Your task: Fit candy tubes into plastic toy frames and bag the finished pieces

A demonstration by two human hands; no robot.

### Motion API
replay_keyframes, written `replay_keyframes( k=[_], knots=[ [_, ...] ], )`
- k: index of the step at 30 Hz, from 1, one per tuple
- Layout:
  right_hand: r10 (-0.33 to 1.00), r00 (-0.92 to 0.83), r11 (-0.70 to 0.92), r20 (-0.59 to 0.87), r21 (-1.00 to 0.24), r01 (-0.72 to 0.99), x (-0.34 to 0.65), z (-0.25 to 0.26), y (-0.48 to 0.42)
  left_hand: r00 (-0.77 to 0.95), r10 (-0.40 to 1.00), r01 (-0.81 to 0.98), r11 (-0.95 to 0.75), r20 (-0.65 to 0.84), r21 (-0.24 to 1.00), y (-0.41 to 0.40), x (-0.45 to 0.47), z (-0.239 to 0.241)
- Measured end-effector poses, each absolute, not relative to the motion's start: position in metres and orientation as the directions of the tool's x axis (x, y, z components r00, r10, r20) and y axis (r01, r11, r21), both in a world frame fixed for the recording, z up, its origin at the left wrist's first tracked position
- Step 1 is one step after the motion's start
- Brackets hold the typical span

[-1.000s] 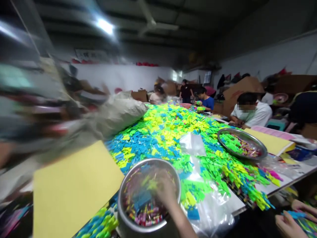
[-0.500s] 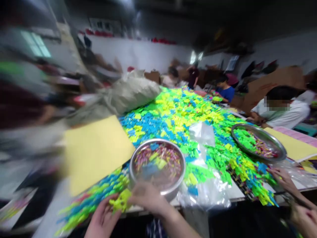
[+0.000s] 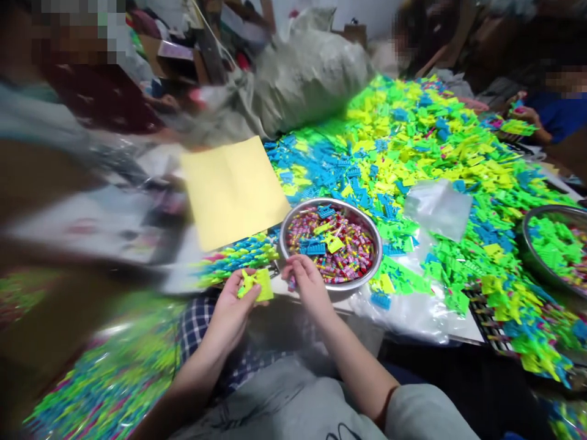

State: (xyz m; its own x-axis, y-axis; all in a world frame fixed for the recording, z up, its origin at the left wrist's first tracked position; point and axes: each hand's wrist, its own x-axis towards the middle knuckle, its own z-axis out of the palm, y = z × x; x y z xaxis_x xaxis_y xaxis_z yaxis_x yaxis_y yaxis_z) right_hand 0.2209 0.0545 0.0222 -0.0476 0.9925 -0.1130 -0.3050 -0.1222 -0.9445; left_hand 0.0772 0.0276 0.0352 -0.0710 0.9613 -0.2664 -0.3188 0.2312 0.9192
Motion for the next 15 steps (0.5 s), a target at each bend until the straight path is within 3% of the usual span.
replay_keyframes(
  k=[8, 15],
  knots=[
    [0.948, -0.149, -0.317, -0.280, -0.804, -0.503, 0.219, 0.027, 0.054, -0.093, 0.965, -0.323, 0.203, -0.244, 0.925, 0.026, 0.073, 0.032],
    [0.941, -0.159, -0.338, -0.299, -0.791, -0.510, 0.215, 0.022, 0.045, -0.064, 0.963, -0.306, 0.231, -0.262, 0.924, 0.023, 0.074, 0.035]
  ],
)
